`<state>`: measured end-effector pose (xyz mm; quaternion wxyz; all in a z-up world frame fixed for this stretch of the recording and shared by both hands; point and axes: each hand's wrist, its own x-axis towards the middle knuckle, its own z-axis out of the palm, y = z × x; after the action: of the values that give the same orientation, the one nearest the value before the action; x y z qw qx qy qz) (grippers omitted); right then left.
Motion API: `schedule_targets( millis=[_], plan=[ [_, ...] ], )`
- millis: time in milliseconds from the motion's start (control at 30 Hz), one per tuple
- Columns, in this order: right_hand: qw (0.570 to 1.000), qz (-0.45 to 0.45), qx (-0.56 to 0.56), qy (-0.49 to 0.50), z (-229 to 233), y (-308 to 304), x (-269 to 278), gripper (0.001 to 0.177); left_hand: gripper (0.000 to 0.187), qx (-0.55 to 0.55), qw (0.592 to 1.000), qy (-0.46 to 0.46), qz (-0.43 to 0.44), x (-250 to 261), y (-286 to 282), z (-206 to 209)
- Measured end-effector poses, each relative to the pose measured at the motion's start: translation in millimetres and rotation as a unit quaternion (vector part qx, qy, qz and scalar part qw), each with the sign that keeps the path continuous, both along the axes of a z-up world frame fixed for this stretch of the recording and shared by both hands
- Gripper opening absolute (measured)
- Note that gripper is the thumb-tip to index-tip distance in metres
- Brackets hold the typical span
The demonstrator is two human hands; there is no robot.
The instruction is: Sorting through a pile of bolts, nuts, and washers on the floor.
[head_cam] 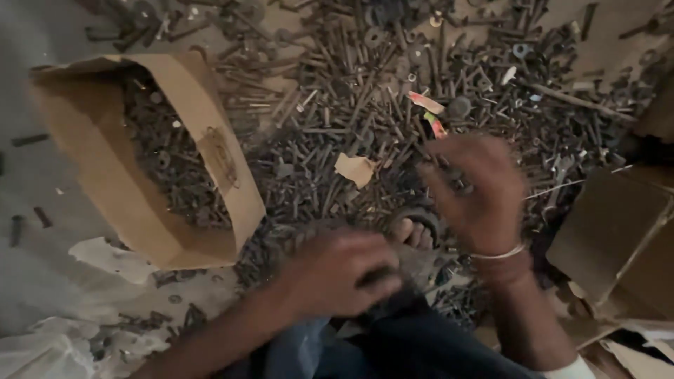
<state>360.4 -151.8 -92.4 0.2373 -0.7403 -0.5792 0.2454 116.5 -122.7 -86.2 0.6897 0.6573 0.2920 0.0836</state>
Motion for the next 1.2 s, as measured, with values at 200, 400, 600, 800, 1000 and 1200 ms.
schedule_targets(
  millis=[200, 400, 600, 800, 1000, 1200],
  plan=[
    [0.958, 0.281, 0.053, -0.030, -24, 9, -47, 0.049, 0.026, -0.075, 0.979, -0.104, -0.157, -17, -69, -54],
    [0.925, 0.344, 0.055, -0.154, -36, 22, -42, 0.047, 0.035, 0.025, 0.982, -0.084, -0.166, -21, -68, -50],
    [0.905, 0.364, 0.043, -0.215, -41, 24, 1, 0.047, 0.034, 0.130, 0.976, -0.106, -0.138, -25, -88, -65],
    [0.921, 0.323, -0.003, -0.217, -36, 11, 59, 0.038, 0.030, 0.116, 0.971, -0.132, -0.160, -26, -107, -84],
    [0.962, 0.177, -0.006, -0.207, -32, -16, 87, 0.017, 0.029, 0.099, 0.973, -0.112, -0.176, -22, -103, -79],
    [0.988, 0.123, -0.016, -0.087, -16, -9, 6, 0.027, 0.027, 0.122, 0.970, -0.052, -0.203, -16, -85, -64]
  ],
)
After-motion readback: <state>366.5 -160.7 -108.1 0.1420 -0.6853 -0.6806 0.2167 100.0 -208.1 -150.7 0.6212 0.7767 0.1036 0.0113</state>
